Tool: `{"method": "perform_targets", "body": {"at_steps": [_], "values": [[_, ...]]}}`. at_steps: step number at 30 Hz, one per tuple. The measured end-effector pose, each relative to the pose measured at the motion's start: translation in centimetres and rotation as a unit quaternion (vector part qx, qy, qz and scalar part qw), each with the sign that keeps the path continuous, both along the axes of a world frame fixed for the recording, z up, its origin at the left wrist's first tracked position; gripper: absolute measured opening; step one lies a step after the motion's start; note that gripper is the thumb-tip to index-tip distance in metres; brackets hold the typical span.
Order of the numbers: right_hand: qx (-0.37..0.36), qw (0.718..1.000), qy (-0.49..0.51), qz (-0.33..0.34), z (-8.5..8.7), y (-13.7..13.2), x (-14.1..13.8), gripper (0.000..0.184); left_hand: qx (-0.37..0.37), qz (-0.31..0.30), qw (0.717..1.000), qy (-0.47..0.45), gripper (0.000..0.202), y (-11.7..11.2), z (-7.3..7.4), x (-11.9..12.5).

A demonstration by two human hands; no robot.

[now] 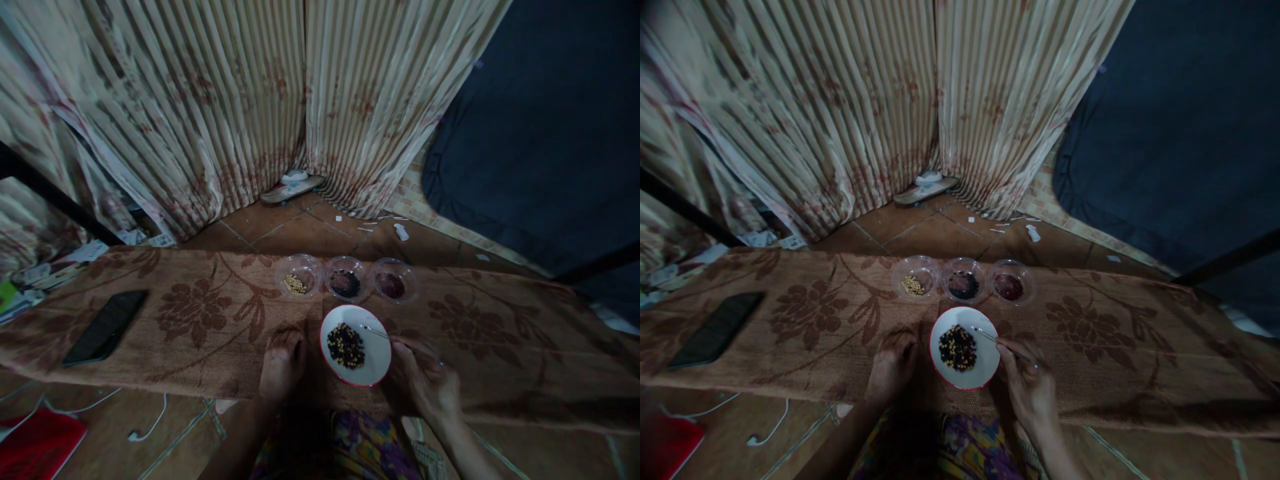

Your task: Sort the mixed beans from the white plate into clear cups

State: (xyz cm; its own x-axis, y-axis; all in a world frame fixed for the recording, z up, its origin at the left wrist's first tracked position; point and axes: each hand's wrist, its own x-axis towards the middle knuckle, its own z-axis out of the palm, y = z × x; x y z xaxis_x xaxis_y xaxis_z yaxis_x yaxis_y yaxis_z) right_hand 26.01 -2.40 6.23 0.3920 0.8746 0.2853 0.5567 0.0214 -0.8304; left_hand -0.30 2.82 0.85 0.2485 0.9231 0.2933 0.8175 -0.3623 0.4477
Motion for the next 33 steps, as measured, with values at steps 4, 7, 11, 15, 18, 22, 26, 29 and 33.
{"method": "perform_targets", "body": {"at_steps": [4, 7, 11, 15, 18, 22, 26, 29, 33], "values": [[0.074, 0.997, 0.024, -0.013, 2.1, 4.7, -0.5, 0.027, 0.002, -0.004, 1.000, 0.000, 0.015, 0.1, -0.3, -0.1], [0.091, 0.994, 0.060, -0.002, 3.0, 7.2, -1.2, 0.028, 0.006, -0.004, 1.000, -0.001, 0.015, 0.1, -0.3, -0.1], [0.091, 0.991, 0.094, -0.026, 2.2, 6.4, -1.3, 0.025, 0.009, -0.004, 1.000, -0.004, 0.015, 0.0, -0.2, -0.1], [0.040, 0.993, 0.095, -0.050, 0.1, 3.0, -0.1, 0.027, -0.001, -0.003, 1.000, 0.003, 0.015, 0.1, -0.1, 0.0], [-0.009, 0.992, 0.108, -0.064, -1.3, 0.7, 1.0, 0.028, 0.001, -0.002, 1.000, 0.003, 0.013, 0.2, -0.1, 0.0], [-0.037, 0.990, 0.120, -0.060, -1.9, -0.5, 1.4, 0.029, 0.002, -0.003, 1.000, 0.005, 0.013, 0.2, -0.2, 0.0], [-0.019, 0.993, 0.101, -0.052, -1.2, 0.2, 1.0, 0.028, -0.003, -0.003, 1.000, 0.007, 0.015, 0.1, -0.2, 0.0], [0.002, 0.996, 0.078, -0.038, -0.4, 1.1, 0.5, 0.026, -0.003, -0.006, 1.000, 0.003, 0.014, 0.0, -0.2, -0.1], [0.009, 0.998, 0.066, 0.000, 0.6, 2.5, 0.1, 0.026, -0.003, -0.002, 1.000, -0.003, 0.013, 0.0, -0.2, -0.1]]}}
